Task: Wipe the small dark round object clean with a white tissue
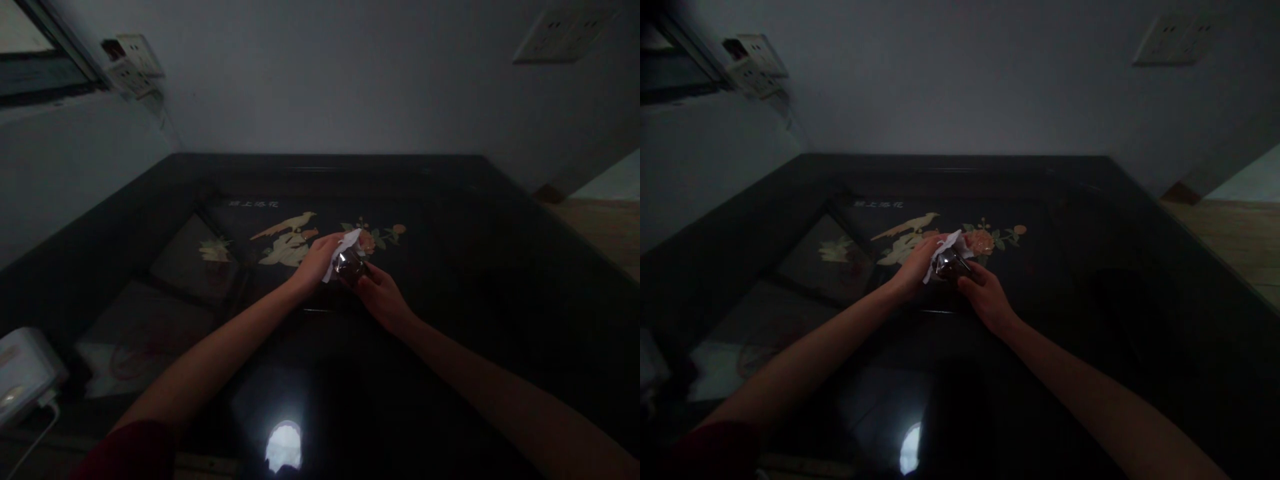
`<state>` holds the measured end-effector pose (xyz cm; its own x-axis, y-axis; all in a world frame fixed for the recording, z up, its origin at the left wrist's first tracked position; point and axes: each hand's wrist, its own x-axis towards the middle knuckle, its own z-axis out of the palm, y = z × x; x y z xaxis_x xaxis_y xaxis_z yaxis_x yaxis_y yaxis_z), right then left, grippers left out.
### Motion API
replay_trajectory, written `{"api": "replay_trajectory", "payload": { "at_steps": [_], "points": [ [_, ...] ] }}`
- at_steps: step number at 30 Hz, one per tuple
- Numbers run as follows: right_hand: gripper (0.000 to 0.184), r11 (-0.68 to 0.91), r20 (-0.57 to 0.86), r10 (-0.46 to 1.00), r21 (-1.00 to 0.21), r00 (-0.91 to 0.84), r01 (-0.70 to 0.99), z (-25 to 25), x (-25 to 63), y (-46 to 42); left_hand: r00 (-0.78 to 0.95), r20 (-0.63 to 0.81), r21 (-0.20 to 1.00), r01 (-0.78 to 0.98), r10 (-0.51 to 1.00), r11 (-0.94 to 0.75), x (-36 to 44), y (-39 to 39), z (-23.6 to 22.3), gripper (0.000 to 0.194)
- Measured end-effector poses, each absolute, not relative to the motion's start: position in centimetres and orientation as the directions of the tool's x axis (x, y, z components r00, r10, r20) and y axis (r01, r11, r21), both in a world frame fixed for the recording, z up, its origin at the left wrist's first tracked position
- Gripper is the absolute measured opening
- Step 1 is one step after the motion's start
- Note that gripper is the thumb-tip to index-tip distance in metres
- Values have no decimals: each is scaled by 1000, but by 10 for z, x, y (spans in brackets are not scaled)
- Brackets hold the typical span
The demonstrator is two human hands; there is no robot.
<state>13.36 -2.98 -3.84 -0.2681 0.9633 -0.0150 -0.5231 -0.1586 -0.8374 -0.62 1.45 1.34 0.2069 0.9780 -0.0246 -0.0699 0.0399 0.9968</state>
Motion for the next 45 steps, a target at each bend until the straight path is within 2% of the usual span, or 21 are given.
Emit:
{"api": "replay_trajectory", "payload": {
  "at_steps": [4,9,12,15,18,21,24,27,31,33,36,40,43,45],
  "points": [
    [51,-161,-12,960,-841,-279,-517,-37,133,-30,209,90,990,91,974,-111,-8,14,14,32],
    [50,-176,-33,961,-842,-275,-511,-36,132,-30,218,290,894,286,932,-345,-8,7,17,39],
    [47,-173,-36,963,-841,-267,-512,-36,131,-30,306,450,757,367,839,-540,-9,1,20,37],
    [37,-172,-60,970,-858,-237,-485,-35,132,-31,432,565,548,441,703,-711,-10,-3,23,34],
    [32,-168,-80,974,-886,-214,-432,-33,132,-31,556,579,368,475,597,-799,-12,-3,26,33],
    [34,-148,-75,979,-904,-192,-401,-29,133,-32,613,584,293,452,533,-842,-14,-2,28,32],
    [34,-155,-76,976,-904,-205,-399,-30,133,-31,572,603,379,408,556,-831,-14,-1,28,34],
    [37,-144,-46,973,-888,-228,-437,-34,133,-31,454,586,572,356,672,-739,-12,-2,25,40],
    [48,-142,-24,968,-876,-251,-461,-39,134,-30,217,399,869,219,891,-443,-8,-2,18,46],
    [50,-133,-14,967,-879,-254,-458,-40,135,-29,146,278,952,88,949,-293,-7,1,13,41],
    [52,-118,-1,968,-884,-250,-452,-39,136,-30,130,146,984,-120,981,-131,-4,6,4,32],
    [52,-113,2,970,-883,-243,-456,-35,135,-30,161,-21,935,-348,987,77,2,11,-5,32],
    [49,-95,16,971,-890,-239,-446,-35,135,-29,151,-116,896,-410,982,169,4,10,-7,34],
    [50,-83,24,972,-896,-235,-437,-38,136,-28,112,-98,916,-379,989,134,5,8,-5,35]
  ]
}}
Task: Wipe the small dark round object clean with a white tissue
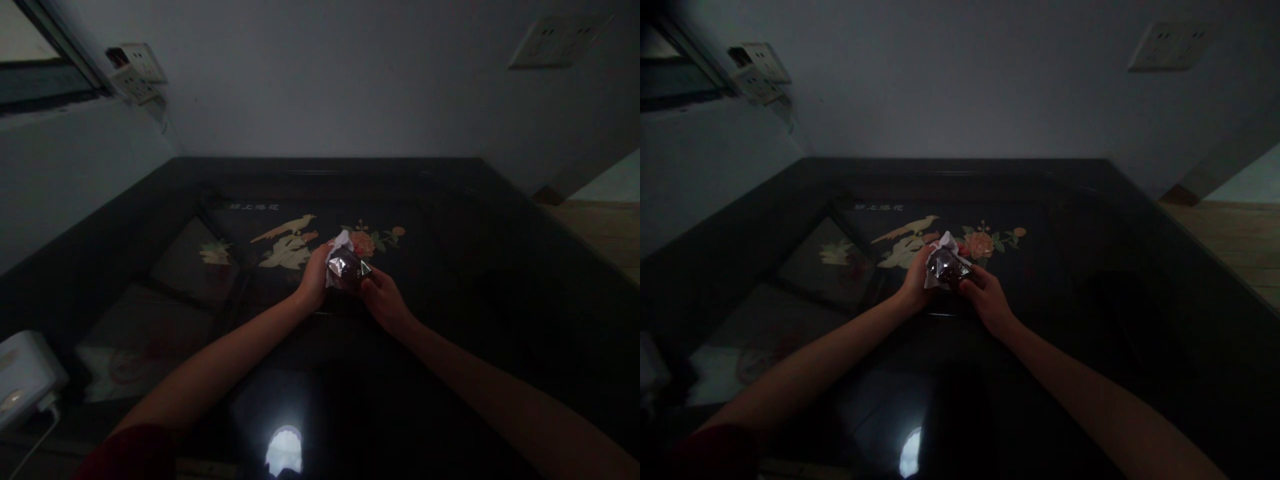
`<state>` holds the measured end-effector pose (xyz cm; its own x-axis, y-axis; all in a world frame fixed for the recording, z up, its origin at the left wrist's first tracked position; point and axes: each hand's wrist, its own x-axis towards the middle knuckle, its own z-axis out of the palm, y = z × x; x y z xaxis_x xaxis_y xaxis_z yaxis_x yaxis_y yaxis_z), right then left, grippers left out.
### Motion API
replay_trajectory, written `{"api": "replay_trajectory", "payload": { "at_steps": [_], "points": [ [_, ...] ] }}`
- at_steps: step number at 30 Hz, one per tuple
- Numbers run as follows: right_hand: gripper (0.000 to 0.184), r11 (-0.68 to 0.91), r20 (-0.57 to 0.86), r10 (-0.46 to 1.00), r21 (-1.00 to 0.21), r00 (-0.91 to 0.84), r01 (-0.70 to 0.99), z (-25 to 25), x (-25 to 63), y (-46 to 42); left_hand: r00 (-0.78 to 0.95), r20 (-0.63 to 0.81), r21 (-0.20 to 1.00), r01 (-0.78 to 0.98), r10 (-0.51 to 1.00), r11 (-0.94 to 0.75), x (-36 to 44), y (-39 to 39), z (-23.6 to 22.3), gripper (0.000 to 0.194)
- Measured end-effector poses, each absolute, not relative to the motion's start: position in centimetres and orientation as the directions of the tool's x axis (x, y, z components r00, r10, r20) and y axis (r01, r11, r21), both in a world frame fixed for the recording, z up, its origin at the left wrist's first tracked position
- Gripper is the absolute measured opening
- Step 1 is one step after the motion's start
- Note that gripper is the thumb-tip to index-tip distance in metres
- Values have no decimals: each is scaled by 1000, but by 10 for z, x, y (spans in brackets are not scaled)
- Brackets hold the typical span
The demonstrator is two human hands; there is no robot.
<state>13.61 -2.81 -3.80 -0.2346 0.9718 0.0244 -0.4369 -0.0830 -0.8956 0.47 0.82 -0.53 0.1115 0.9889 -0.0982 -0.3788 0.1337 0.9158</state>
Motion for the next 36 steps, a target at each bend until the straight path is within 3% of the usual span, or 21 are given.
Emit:
{"api": "replay_trajectory", "payload": {
  "at_steps": [4,7,12,16,19,22,25,30,32,36],
  "points": [
    [56,-70,42,967,-905,-252,-420,-45,140,-27,97,109,987,-132,989,-95,2,2,5,32],
    [56,-65,46,965,-913,-259,-402,-48,141,-27,129,294,941,135,947,-310,-2,-2,13,37],
    [48,-70,2,980,-929,-197,-362,-43,140,-28,348,571,609,427,743,-668,-6,-6,20,34],
    [39,-49,-6,988,-958,-152,-281,-36,140,-28,555,582,353,487,595,-799,-8,-5,25,31],
    [35,-32,4,990,-966,-139,-255,-33,140,-28,600,588,280,478,543,-832,-9,-4,27,31],
    [34,-43,2,989,-953,-146,-299,-35,139,-28,520,638,366,443,568,-818,-8,-4,24,33],
    [37,-57,10,983,-931,-182,-362,-41,139,-28,384,619,574,373,685,-729,-7,-3,20,35],
    [46,-71,18,977,-914,-214,-400,-45,140,-27,153,276,947,127,949,-296,-4,2,12,35],
    [46,-73,14,977,-916,-212,-394,-44,140,-27,135,142,990,-35,981,-138,-2,6,8,33],
    [45,-86,-1,978,-912,-208,-402,-42,139,-26,155,-20,958,-280,988,63,2,12,-2,32]
  ]
}}
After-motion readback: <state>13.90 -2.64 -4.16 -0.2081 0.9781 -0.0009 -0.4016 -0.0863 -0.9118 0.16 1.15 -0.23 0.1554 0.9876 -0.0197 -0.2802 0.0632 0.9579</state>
